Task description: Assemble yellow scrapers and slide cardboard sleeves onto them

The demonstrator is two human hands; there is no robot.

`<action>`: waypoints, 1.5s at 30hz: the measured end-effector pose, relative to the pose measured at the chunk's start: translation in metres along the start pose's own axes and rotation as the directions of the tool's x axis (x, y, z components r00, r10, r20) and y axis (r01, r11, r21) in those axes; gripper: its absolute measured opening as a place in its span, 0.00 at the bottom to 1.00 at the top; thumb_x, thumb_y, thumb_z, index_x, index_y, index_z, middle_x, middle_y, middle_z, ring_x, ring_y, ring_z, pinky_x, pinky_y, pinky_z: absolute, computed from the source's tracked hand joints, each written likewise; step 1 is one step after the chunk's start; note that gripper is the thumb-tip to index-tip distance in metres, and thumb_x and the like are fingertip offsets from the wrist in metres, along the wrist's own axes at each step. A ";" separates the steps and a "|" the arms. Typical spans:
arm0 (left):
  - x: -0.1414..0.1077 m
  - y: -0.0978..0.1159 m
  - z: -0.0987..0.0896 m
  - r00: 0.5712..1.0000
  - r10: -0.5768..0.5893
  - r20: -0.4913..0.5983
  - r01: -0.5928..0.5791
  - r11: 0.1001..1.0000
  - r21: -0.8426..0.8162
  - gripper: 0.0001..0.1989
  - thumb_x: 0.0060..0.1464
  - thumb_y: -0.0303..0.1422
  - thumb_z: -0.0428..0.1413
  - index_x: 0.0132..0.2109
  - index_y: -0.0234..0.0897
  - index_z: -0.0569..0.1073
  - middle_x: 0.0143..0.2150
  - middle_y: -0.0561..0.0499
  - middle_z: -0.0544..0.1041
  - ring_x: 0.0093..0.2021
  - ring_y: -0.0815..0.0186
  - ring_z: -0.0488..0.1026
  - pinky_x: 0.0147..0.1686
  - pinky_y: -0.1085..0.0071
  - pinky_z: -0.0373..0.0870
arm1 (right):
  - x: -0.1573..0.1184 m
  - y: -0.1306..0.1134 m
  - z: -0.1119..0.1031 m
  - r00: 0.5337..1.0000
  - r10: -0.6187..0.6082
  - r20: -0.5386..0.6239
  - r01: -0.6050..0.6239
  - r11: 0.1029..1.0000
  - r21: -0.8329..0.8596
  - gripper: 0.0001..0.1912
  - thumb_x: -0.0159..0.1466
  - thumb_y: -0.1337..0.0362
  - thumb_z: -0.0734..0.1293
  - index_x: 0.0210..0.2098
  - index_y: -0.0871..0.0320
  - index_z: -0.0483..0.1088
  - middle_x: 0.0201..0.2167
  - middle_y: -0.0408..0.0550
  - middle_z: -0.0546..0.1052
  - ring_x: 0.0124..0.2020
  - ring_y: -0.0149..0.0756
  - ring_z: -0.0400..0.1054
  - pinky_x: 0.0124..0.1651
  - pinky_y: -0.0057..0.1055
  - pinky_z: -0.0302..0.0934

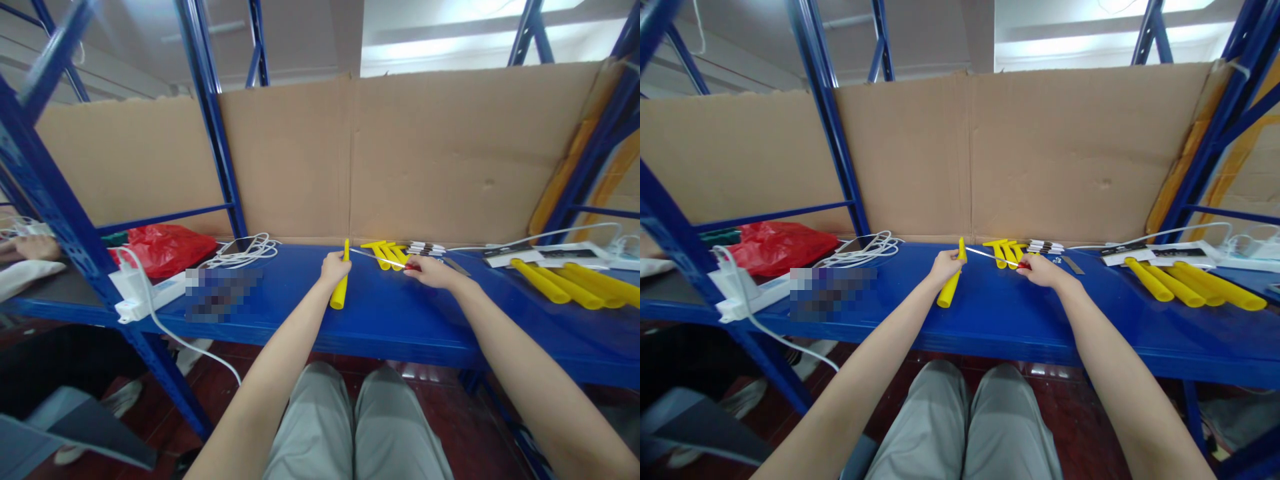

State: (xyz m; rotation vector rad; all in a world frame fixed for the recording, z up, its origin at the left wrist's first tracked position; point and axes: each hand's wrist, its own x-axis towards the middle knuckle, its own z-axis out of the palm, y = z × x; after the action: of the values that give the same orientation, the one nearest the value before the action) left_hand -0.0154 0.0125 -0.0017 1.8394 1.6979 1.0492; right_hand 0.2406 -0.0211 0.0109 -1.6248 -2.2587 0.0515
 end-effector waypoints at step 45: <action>-0.020 0.011 -0.006 0.983 0.146 0.108 -0.172 0.939 0.298 0.20 0.56 0.31 0.59 0.56 0.37 0.77 0.56 0.45 0.77 0.56 0.57 0.74 0.57 0.69 0.68 | -0.001 0.039 -0.005 0.990 0.132 0.040 -0.122 0.973 -0.197 0.09 0.61 0.61 0.65 0.38 0.55 0.75 0.39 0.51 0.81 0.38 0.41 0.74 0.41 0.31 0.65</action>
State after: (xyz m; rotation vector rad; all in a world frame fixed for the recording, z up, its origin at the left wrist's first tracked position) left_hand -0.0128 -0.0093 0.0054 2.2150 1.7643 0.7859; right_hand 0.2781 -0.0091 0.0057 -1.8878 -2.2554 -0.0981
